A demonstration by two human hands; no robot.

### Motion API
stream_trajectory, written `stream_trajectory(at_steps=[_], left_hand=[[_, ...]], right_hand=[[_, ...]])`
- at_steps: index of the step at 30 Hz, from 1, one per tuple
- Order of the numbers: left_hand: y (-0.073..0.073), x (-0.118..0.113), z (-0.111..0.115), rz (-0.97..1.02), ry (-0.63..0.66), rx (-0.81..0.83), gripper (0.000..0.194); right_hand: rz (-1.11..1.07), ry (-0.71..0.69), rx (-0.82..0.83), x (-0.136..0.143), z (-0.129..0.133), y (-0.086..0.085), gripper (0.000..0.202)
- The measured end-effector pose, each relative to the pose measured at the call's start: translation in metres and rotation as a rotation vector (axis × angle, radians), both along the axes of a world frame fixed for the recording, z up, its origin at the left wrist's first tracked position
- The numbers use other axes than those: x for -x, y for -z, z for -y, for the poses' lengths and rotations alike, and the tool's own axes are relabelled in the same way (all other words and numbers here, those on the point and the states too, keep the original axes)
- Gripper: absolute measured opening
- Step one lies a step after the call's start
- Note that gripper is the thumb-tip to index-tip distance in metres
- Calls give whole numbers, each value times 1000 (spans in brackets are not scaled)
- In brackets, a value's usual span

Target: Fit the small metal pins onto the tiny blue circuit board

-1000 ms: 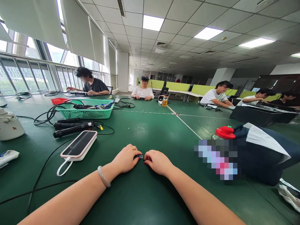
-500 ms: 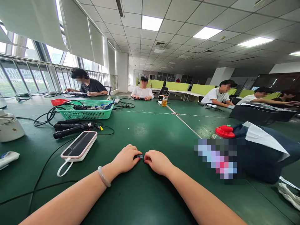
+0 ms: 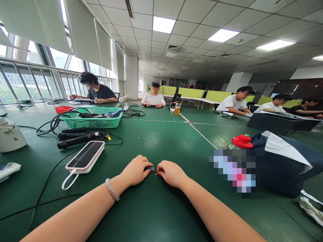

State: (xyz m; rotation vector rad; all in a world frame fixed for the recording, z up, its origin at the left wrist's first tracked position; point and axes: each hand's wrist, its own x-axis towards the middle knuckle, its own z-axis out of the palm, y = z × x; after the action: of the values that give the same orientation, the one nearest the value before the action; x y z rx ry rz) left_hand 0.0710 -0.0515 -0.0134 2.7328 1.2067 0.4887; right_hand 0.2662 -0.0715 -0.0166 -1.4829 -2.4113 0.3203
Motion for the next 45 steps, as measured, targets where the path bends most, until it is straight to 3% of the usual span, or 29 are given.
stream_trajectory(at_steps=[31, 40, 42, 45], left_hand=[[-1, -1, 1, 27, 6, -3, 29], [-2, -1, 2, 17, 0, 11, 27], [-1, -1, 2, 24, 3, 7, 28], [0, -1, 1, 35, 6, 6, 29]], right_hand=[[39, -4, -2, -1, 3, -2, 8], [-135, -1, 68, -3, 1, -6, 8], [-244, 62, 97, -13, -5, -7, 14], [-233, 313, 84, -32, -15, -7, 29]])
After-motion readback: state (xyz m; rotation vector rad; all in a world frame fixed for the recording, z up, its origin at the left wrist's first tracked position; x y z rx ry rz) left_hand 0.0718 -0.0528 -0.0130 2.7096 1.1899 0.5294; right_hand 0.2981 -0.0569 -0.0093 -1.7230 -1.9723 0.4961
